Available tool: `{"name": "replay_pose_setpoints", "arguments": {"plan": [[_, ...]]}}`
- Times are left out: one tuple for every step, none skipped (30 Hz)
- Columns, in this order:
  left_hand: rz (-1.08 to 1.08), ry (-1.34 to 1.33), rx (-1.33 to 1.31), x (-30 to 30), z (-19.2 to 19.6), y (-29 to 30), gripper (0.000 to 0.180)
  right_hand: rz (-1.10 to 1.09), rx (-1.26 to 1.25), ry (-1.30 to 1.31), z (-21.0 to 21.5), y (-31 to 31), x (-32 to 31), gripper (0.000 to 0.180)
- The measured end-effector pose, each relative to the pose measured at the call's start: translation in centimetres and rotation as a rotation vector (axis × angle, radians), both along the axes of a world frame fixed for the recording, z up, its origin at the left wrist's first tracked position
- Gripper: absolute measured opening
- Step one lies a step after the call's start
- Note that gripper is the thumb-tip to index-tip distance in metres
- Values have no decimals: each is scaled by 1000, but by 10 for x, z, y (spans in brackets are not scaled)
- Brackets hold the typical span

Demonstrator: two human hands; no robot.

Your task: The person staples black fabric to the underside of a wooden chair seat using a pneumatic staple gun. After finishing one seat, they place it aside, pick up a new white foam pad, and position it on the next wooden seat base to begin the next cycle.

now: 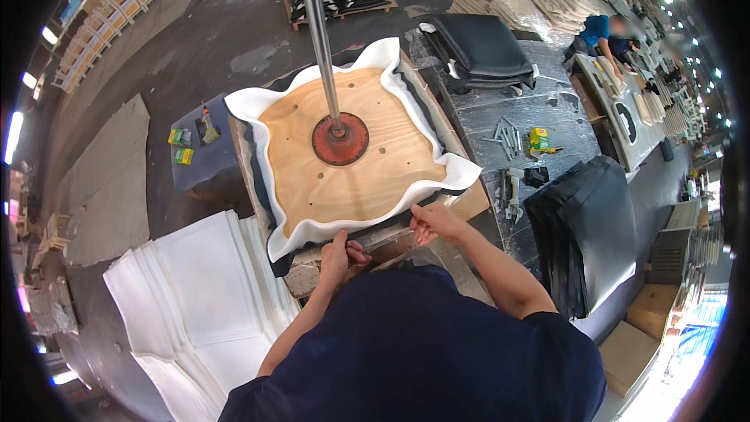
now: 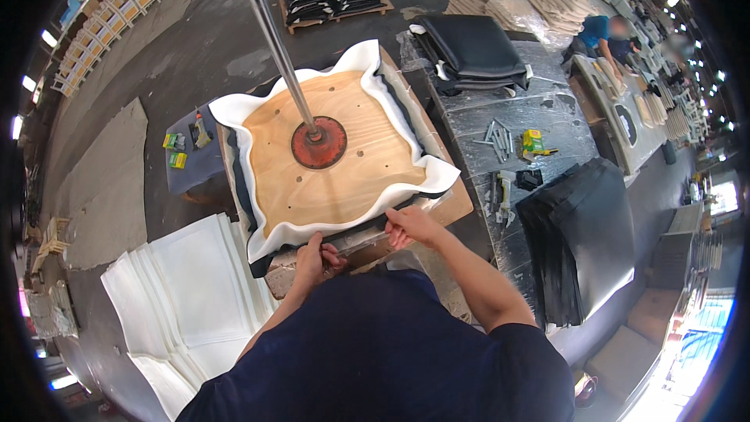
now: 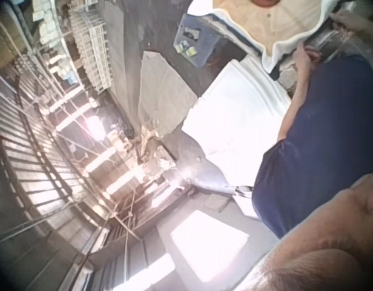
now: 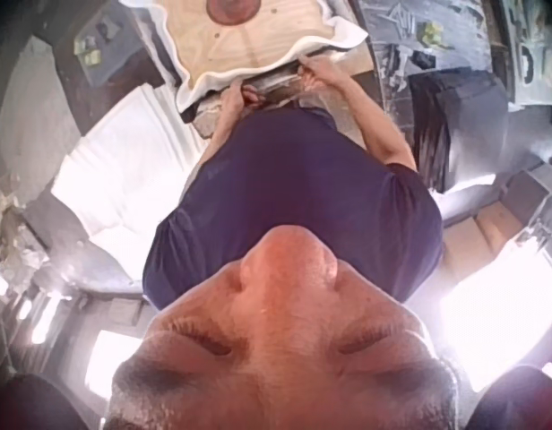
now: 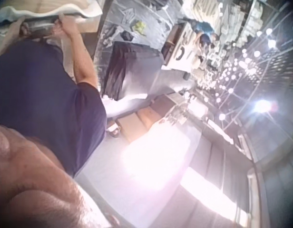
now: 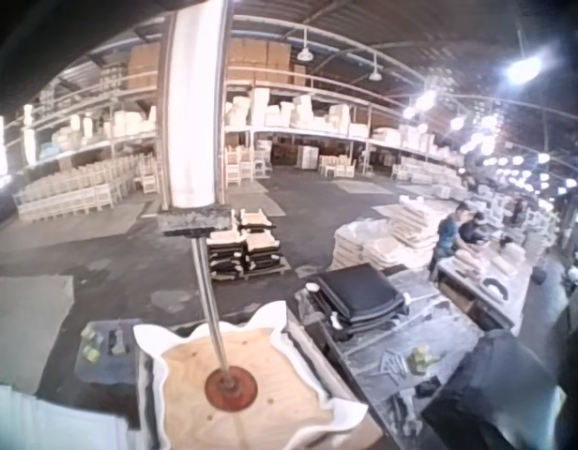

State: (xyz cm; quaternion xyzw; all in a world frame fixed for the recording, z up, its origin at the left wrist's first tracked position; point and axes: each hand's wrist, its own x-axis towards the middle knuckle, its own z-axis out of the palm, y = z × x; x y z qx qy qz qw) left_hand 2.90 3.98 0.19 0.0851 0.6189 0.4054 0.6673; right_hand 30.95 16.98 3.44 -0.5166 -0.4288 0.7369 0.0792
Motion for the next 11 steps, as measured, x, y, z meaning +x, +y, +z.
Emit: {"name": "replay_pose_setpoints", "arguments": {"plan": [[23, -28, 0, -1, 0, -2, 66, 68, -16, 29, 8, 4, 14, 55], [51, -57, 2, -1, -1, -2, 66, 143, -54, -62, 23, 11, 35, 44], [79, -93, -4, -1, 0, -3, 64, 103, 17, -91, 36, 17, 56, 44], [107, -133, -10, 1, 2, -5, 63, 62, 89, -121, 47, 24, 77, 44], [127, -173, -15, 3, 3, -5, 62, 19, 181, -177, 58, 39, 100, 38], [126, -202, -43, 3, 2, -5, 60, -49, 291, -184, 63, 54, 118, 38], [137, -231, -65, 5, 2, -3, 60, -28, 332, -214, 67, 70, 120, 39], [157, -260, -87, 7, 2, -1, 60, 1, 371, -242, 72, 86, 119, 40], [189, -283, -112, 8, 1, -3, 60, 40, 407, -261, 72, 97, 114, 41], [160, -339, -129, 10, 0, -5, 63, 199, 249, -228, 69, 100, 106, 44], [151, -395, -146, 15, 4, -1, 64, 213, 245, -217, 66, 107, 104, 44]]}}
